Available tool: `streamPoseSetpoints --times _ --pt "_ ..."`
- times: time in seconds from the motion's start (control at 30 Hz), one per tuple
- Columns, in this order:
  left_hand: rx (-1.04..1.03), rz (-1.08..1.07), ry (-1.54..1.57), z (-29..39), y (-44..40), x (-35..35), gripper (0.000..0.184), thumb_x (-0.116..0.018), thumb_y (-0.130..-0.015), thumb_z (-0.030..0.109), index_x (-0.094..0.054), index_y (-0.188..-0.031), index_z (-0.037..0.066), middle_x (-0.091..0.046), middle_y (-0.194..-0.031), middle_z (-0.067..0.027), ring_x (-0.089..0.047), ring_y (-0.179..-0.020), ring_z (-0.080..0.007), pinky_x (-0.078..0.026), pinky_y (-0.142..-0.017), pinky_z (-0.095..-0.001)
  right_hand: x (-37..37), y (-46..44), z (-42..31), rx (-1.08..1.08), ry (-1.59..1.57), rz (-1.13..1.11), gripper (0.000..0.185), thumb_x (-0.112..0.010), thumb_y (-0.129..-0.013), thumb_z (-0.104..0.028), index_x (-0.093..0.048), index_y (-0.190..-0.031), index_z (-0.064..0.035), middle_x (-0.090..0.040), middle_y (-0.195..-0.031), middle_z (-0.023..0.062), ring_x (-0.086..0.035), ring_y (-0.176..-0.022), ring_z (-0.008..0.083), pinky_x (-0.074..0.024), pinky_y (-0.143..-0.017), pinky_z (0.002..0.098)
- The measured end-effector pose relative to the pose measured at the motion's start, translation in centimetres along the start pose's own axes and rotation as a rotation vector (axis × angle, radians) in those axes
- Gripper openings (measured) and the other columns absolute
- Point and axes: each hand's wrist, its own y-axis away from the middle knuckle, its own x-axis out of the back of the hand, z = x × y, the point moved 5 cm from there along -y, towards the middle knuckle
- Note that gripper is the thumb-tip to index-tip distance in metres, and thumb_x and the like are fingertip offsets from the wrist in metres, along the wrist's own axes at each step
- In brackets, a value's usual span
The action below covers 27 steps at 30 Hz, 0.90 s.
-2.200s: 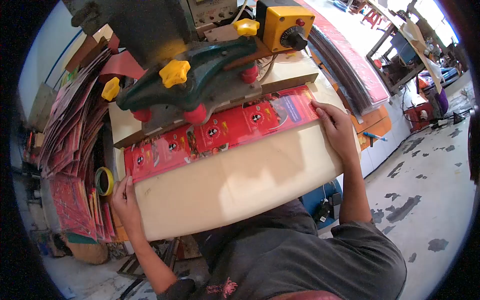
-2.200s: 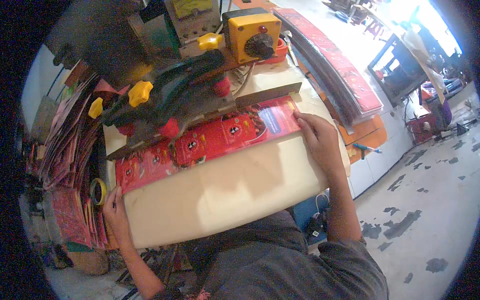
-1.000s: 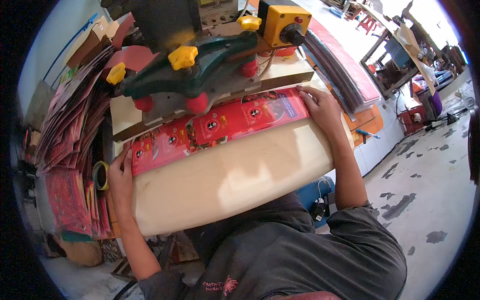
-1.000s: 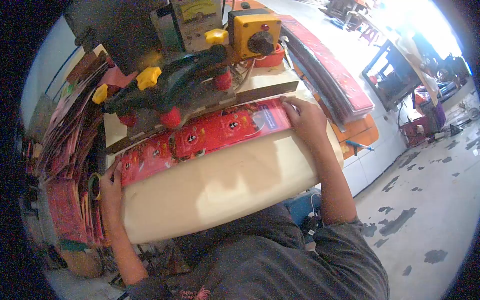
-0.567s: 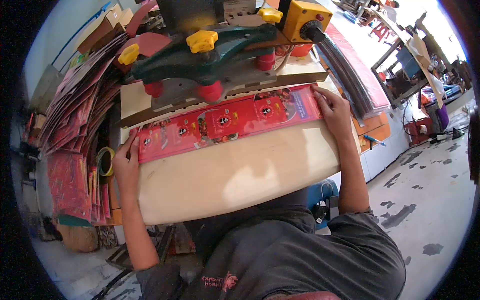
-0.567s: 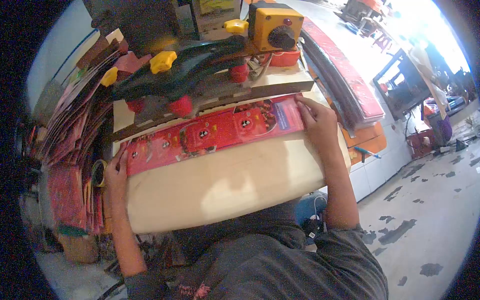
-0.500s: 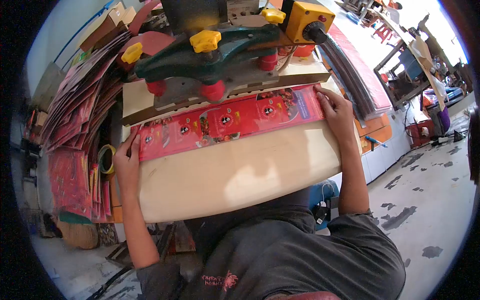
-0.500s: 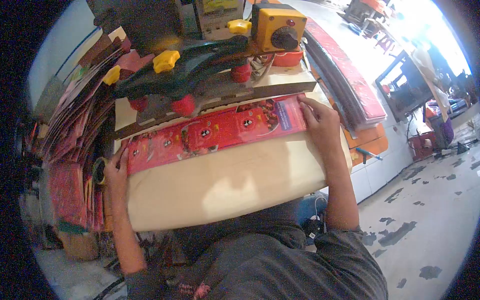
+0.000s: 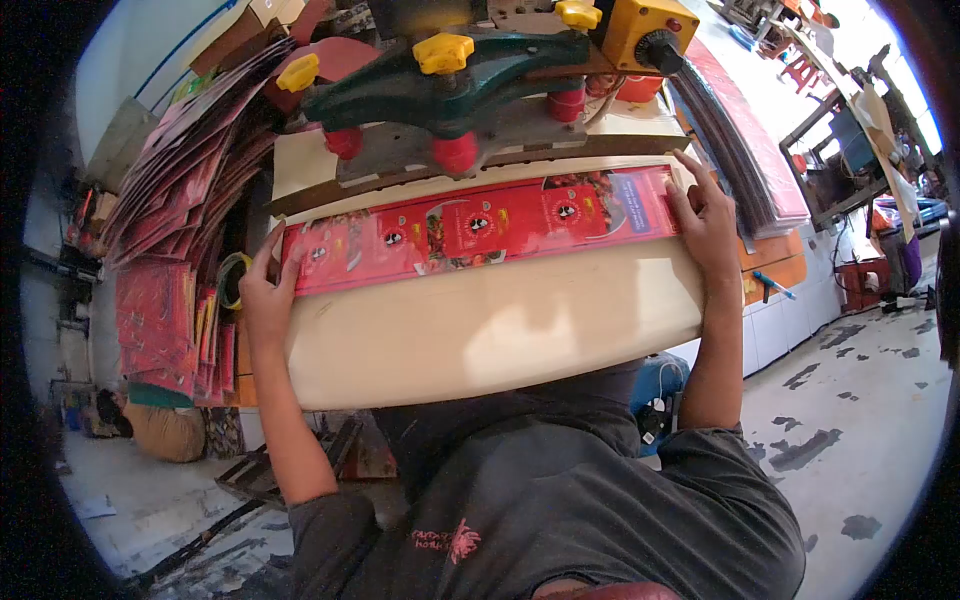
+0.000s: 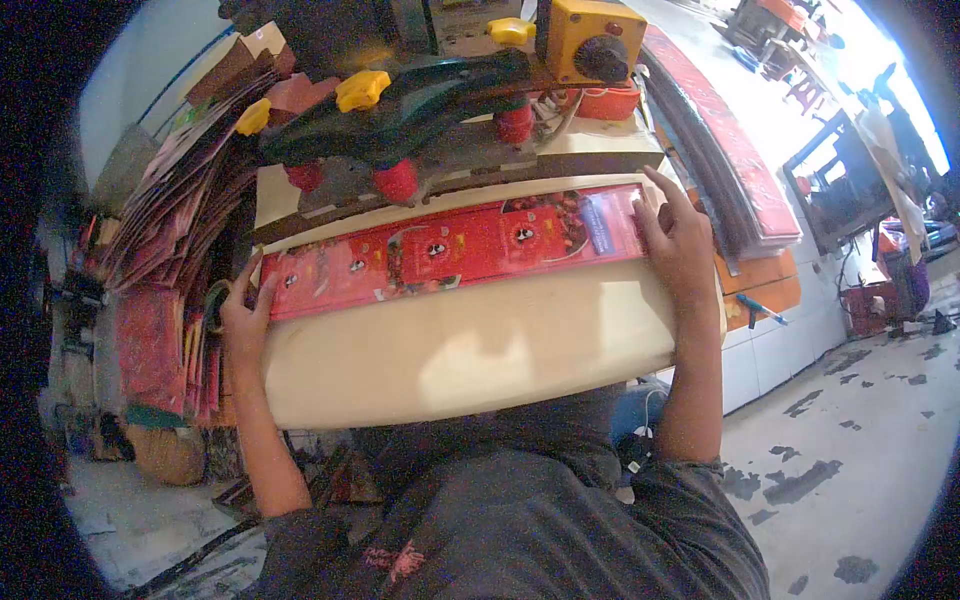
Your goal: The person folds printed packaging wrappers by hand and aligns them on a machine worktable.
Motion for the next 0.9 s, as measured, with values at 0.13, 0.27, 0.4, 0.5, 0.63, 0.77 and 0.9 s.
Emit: streamPoseSetpoints --times 0.13,0.27,0.4,0.5,0.63,0.77,0.9 --pt "-0.039 0.027 -0.052 1.0 0.4 0.8 0.049 -0.073 -0.095 0.025 -0.062 -0.14 0.009 -0.034 -0.071 0.0023 -0.033 -0.064 -0.0094 -0.03 -0.056 -0.0269 0.0 0.3 1.3 -0.138 -0.148 -0.042 0.056 -0.071 -0.096 -0.027 -0.053 -0.145 -0.0078 -0.051 -0.059 0.0003 -0.043 -0.055 0.0068 -0.0356 -0.053 0.0295" --pt "-0.077 0.039 -0.014 0.7 0.2 0.8 0.046 -0.073 -0.094 0.023 -0.064 -0.137 0.009 -0.036 -0.071 0.0021 -0.034 -0.064 -0.0099 -0.032 -0.057 -0.0269 -0.7 -0.2 4.1 -0.243 -0.483 -0.088 0.066 -0.073 -0.095 -0.03 -0.047 -0.144 0.0063 -0.065 -0.073 0.0047 -0.058 -0.065 0.0062 -0.0411 -0.055 0.0223" --pt "-0.17 0.092 0.023 1.1 0.4 1.5 0.045 -0.073 -0.094 0.019 -0.064 -0.136 0.007 -0.039 -0.075 0.0023 -0.034 -0.068 -0.0102 -0.032 -0.06 -0.0256 -0.8 -0.3 3.7 -0.229 -0.549 -0.123 0.051 -0.072 -0.096 -0.029 -0.059 -0.132 0.0052 -0.068 -0.076 0.0068 -0.059 -0.064 0.0071 -0.0446 -0.056 0.0241" --pt "-0.208 0.114 0.004 1.3 0.6 2.0 0.048 -0.074 -0.093 0.018 -0.062 -0.138 0.007 -0.04 -0.077 0.0028 -0.034 -0.069 -0.0102 -0.031 -0.062 -0.0242 -1.1 -0.2 4.4 -0.253 -0.52 -0.138 0.038 -0.072 -0.097 -0.029 -0.066 -0.113 0.0047 -0.07 -0.078 0.0068 -0.06 -0.064 0.0081 -0.0467 -0.057 0.0256" --pt "-0.269 0.161 0.067 2.3 1.0 2.4 0.055 -0.075 -0.092 0.017 -0.058 -0.143 0.008 -0.035 -0.076 0.0039 -0.031 -0.069 -0.0095 -0.03 -0.062 -0.0229 -1.4 -0.5 4.9 -0.164 -0.499 -0.125 0.032 -0.072 -0.096 -0.03 -0.067 -0.096 0.0019 -0.067 -0.075 0.0023 -0.057 -0.063 0.0065 -0.0438 -0.055 0.0252" --pt "-0.139 0.107 0.149 0.8 0.7 2.5 0.057 -0.073 -0.094 0.02 -0.054 -0.146 0.008 -0.03 -0.076 0.0059 -0.029 -0.068 -0.0081 -0.029 -0.062 -0.0223 -0.3 -0.4 3.7 -0.177 -0.522 -0.119 0.029 -0.072 -0.096 -0.029 -0.064 -0.084 -0.0043 -0.058 -0.07 -0.0036 -0.049 -0.061 0.0033 -0.037 -0.054 0.0228" --pt "-0.032 0.105 0.414 -0.2 0.3 2.5 0.048 -0.069 -0.099 0.023 -0.057 -0.141 0.005 -0.038 -0.076 0.0075 -0.036 -0.069 -0.0053 -0.034 -0.063 -0.0213 0.0 -0.3 2.8 -0.147 -0.671 -0.11 0.025 -0.071 -0.097 -0.025 -0.062 -0.082 -0.0077 -0.055 -0.071 -0.0057 -0.046 -0.063 0.0024 -0.0354 -0.055 0.0216"
